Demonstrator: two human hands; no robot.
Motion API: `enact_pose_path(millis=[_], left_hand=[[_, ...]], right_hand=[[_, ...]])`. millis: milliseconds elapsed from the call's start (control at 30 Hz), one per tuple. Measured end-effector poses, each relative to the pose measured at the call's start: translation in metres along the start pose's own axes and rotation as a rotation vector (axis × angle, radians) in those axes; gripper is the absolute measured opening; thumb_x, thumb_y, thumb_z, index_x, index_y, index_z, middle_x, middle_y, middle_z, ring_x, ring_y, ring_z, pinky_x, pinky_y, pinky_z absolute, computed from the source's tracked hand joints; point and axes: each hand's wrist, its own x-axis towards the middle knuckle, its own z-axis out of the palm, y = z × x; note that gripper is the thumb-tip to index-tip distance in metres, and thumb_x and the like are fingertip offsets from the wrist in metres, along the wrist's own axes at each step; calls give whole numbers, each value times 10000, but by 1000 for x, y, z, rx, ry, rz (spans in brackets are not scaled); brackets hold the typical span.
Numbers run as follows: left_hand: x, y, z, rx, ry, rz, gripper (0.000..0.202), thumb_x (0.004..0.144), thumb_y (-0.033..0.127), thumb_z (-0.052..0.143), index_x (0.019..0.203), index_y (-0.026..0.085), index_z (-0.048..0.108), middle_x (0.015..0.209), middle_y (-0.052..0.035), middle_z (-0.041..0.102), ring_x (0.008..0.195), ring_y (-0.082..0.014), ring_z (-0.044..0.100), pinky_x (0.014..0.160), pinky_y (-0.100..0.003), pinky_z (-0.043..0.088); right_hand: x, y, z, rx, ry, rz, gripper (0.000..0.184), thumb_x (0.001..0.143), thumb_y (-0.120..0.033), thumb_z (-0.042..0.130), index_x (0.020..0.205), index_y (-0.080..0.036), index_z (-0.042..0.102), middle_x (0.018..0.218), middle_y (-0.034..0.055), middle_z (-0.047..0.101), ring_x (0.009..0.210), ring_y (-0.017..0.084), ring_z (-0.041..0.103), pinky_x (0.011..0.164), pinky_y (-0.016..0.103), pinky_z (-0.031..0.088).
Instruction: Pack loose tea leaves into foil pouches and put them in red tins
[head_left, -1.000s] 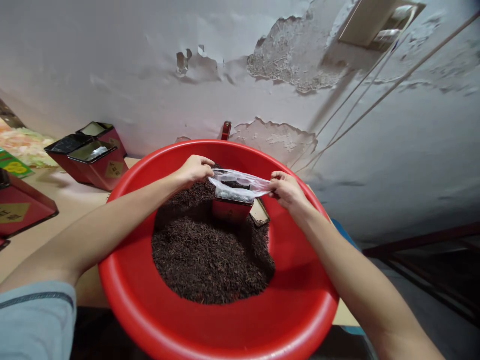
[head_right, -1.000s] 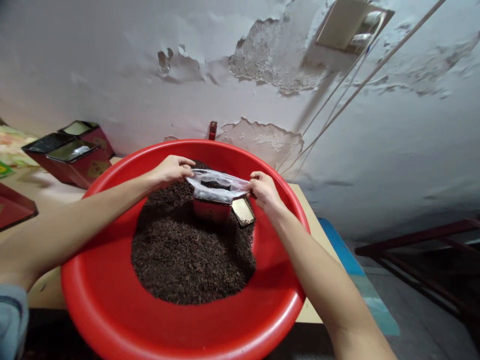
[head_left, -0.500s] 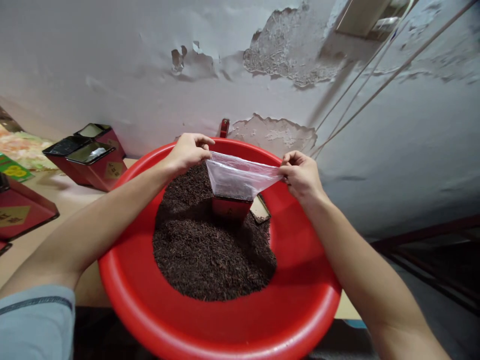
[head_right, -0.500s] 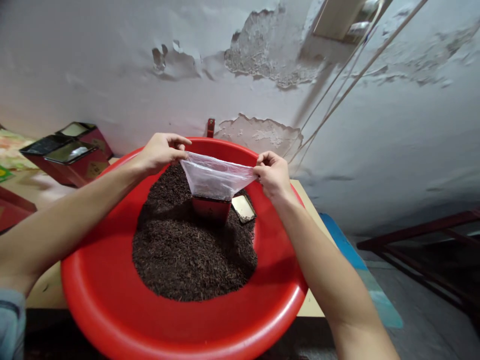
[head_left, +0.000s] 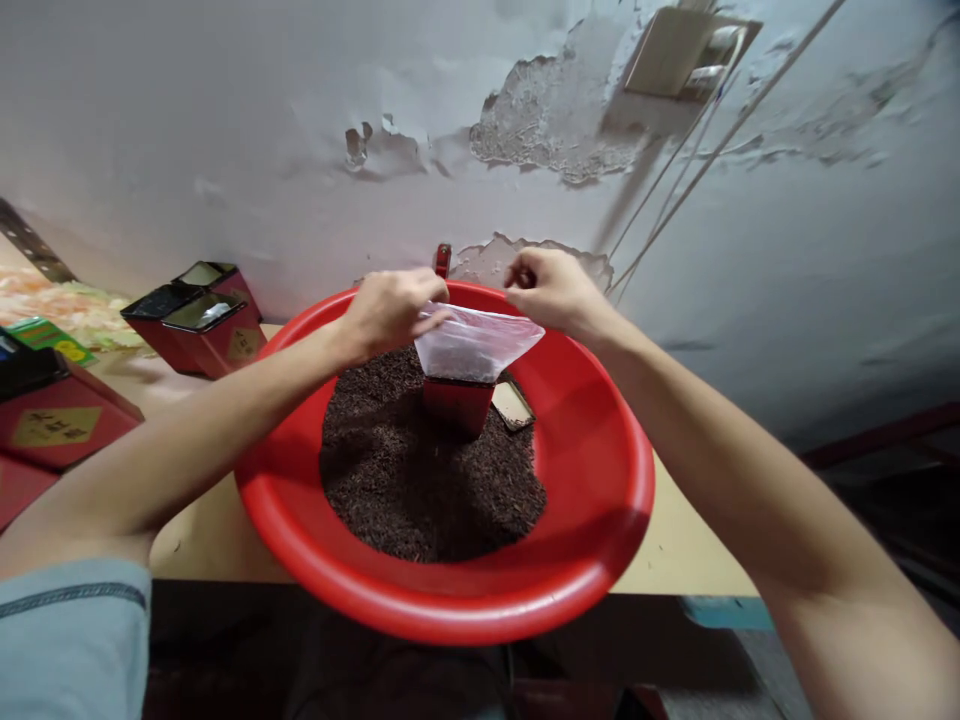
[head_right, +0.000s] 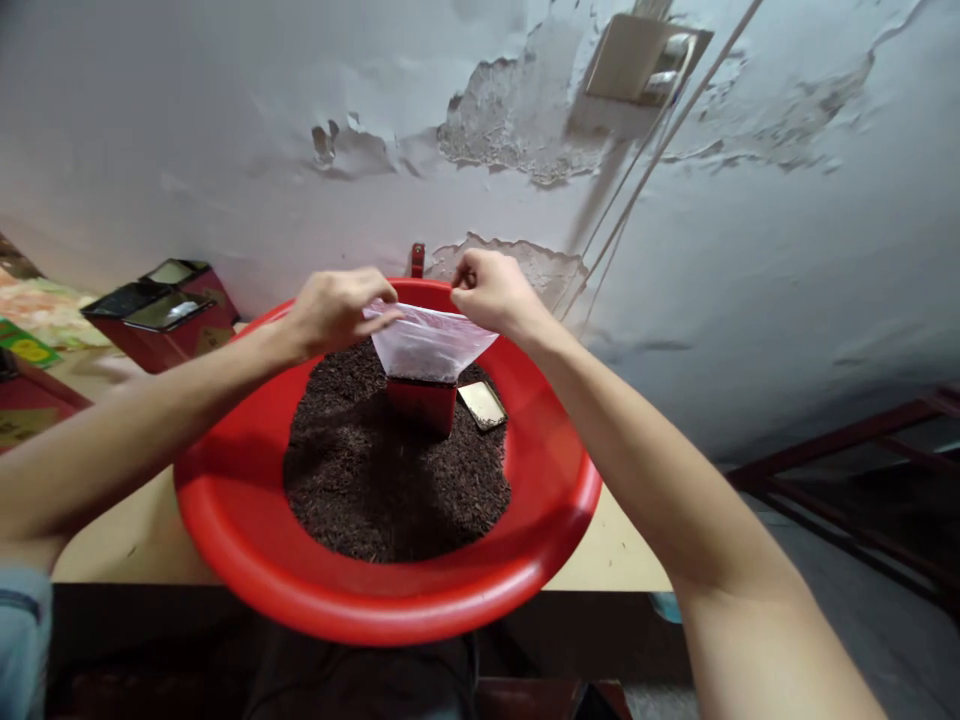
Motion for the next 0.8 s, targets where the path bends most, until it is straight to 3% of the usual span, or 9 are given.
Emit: enact_pose_path(millis=[67, 133, 233, 367, 467, 567, 800], left_hand=[[-5, 13, 8, 17, -166, 17, 167, 785, 221, 763, 945, 185, 734, 995, -82, 705, 1041, -266, 639, 879, -342, 445], [-7, 21, 13, 33, -241, -2, 103, 792, 141, 712, 877, 194, 738, 956, -80, 713, 1021, -263, 641, 873, -346, 433], [-9, 22, 11, -39, -222, 24, 172, 812, 85, 626, 835, 204, 749, 937, -66, 722, 979, -225, 637, 874, -334, 430], [-11, 19, -2, -66, -127, 87, 178, 789, 125, 681, 921, 196, 775, 996, -64, 713, 902, -191, 634, 839, -312, 447], [-1, 18, -8, -20, -27, 96, 182, 790, 155, 693, 953, 169, 774, 977, -72, 719, 885, -191, 635, 817, -307, 460], [17, 16, -7, -14, -7, 142, 188, 779, 115, 658, 910, 173, 779, 853, -36, 743, 813, -162, 639, 817, -295, 463], [48, 12, 10, 48, -79, 192, 153, 744, 113, 722, 814, 219, 807, 747, -15, 750, 822, -187, 667, 855, -334, 465]], right_hand=[[6, -14, 6, -96, -111, -62, 189, 652, -52, 603, 760, -163, 710, 684, 13, 646, 684, 149, 602, 681, 267, 468], [10, -23, 15, -177, -203, -111, 212, 650, -9, 622, 741, -166, 730, 690, 37, 669, 719, 178, 638, 737, 293, 501], [11, -26, 29, -225, -232, -117, 225, 689, 29, 638, 721, -167, 744, 643, 48, 656, 716, 204, 668, 793, 327, 521], [9, -18, 35, -256, -310, -123, 223, 765, 21, 645, 702, -172, 739, 570, 20, 613, 637, 181, 650, 779, 314, 517], [9, -15, 32, -331, -362, -182, 292, 769, 35, 620, 874, -179, 789, 678, 27, 695, 694, 167, 670, 768, 275, 514], [9, -15, 27, -369, -404, -192, 420, 742, 66, 567, 986, -187, 798, 832, 45, 762, 775, 173, 704, 754, 262, 521], [-4, -8, 19, -455, -241, -214, 333, 756, 21, 551, 862, -185, 789, 701, 39, 722, 666, 164, 660, 702, 270, 488]])
